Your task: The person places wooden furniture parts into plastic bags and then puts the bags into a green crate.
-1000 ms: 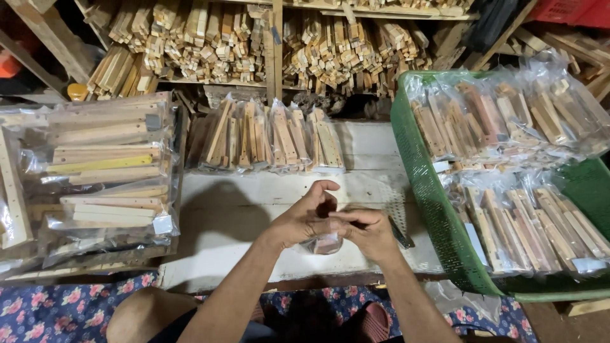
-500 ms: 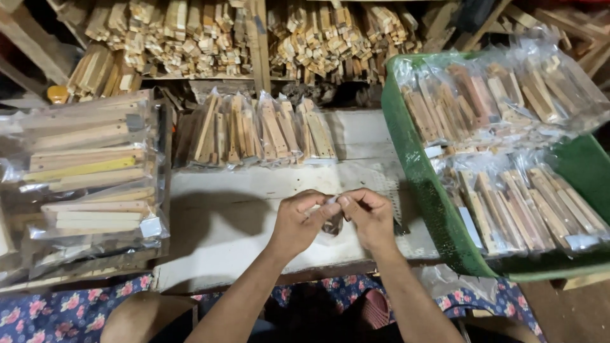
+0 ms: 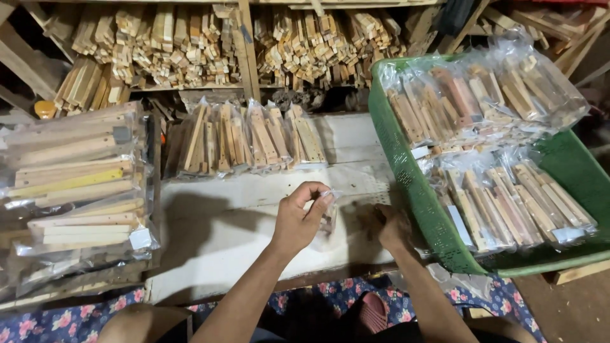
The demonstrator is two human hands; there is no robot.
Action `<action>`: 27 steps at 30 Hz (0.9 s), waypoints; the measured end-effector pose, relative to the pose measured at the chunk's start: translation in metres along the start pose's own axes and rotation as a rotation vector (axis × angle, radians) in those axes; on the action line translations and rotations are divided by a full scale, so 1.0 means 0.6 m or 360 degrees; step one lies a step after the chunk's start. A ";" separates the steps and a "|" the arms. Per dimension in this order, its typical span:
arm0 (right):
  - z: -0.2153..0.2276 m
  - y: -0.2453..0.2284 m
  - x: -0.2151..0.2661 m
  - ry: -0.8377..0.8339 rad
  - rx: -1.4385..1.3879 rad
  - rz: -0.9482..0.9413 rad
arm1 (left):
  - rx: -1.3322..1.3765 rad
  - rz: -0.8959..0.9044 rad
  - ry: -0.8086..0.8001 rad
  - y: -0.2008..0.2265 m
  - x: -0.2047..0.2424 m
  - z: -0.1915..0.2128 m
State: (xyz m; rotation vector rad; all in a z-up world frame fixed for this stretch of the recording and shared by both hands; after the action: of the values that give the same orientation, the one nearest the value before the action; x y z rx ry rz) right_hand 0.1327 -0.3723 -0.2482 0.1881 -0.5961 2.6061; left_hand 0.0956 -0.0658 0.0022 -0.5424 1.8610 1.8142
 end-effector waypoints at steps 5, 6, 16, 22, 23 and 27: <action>-0.006 0.017 0.003 0.0237 -0.0111 0.0174 | -0.0039 0.0001 -0.0040 -0.003 0.006 -0.010; -0.007 0.028 -0.015 0.0393 -0.0112 0.0213 | -0.0049 0.0004 -0.0048 -0.002 0.003 -0.010; 0.307 -0.287 0.270 0.0381 -0.0411 0.1388 | -0.0242 -0.0367 -0.0256 -0.046 -0.001 -0.026; 0.331 -0.346 0.312 0.0287 -0.0101 0.1625 | -0.0349 -0.0463 -0.0315 -0.050 0.010 -0.031; 0.324 -0.342 0.307 0.0250 -0.0109 0.1619 | -0.0340 -0.0428 -0.0297 -0.048 0.006 -0.032; 0.324 -0.341 0.309 0.0222 -0.0145 0.1612 | -0.0403 -0.0354 -0.0275 -0.037 0.003 -0.034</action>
State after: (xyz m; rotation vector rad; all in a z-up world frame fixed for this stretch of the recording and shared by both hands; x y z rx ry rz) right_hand 0.0692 -0.2193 0.0457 -0.4428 -0.9264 3.4818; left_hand 0.1060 -0.0871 -0.0169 -0.6325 1.4088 1.8898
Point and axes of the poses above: each hand's wrist, its own x-axis away from the middle knuckle, its own z-axis out of the back of the hand, y = z × x, the point moved 9 cm from there along -x, towards the middle knuckle, and after that the axes turned 15 degrees about -z, right-handed, at the moved point
